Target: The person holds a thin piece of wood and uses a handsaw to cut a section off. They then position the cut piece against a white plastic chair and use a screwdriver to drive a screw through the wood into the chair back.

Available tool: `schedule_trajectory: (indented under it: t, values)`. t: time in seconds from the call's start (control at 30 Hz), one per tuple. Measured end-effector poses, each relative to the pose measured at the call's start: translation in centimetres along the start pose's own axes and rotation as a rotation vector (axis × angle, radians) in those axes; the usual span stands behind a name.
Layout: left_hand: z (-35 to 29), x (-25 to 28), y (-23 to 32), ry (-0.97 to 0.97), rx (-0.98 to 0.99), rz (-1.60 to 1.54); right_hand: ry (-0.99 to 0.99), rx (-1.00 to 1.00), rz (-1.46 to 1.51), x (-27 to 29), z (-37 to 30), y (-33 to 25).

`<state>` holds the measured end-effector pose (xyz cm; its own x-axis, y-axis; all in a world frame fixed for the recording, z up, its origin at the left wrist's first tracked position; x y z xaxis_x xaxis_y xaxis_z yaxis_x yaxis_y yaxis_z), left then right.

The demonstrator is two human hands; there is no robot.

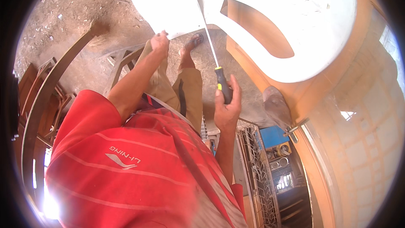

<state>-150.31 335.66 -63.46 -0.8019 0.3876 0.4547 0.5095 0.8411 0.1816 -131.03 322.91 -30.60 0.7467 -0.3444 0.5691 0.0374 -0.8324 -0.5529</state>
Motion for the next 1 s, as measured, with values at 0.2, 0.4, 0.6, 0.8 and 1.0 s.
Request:
schedule_trajectory:
  t: [0.2, 0.4, 0.6, 0.8, 1.0]
  values:
    - [3.2, 4.1, 2.6, 0.289, -0.046, 0.044, -0.269, -0.135, 0.052, -8.8, 8.8, 5.3]
    - [7.8, 3.4, 2.4, 0.200, -0.102, 0.119, 0.023, 0.276, -0.157, -16.3, 21.3, 8.4]
    - [4.0, 3.6, 3.0, 0.250, -0.234, 0.239, -0.015, 0.305, -0.210, -18.0, 23.8, 10.6]
    - [4.0, 3.7, 2.2, 0.128, -0.343, 0.095, -0.143, 0.213, -0.096, -16.8, 24.7, 12.0]
    - [3.8, 5.6, 1.1, -0.072, -0.316, -0.311, -0.303, 0.155, 0.153, -14.3, 20.9, 11.0]
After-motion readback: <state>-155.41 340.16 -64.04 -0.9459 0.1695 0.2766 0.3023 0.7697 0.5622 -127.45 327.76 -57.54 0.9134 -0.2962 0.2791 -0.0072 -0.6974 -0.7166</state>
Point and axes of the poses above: each hand's wrist, its own z-axis towards the middle knuckle, its own x-axis out of the back of the hand, y = z × x, the point moved 4 cm from there along z, towards the middle knuckle
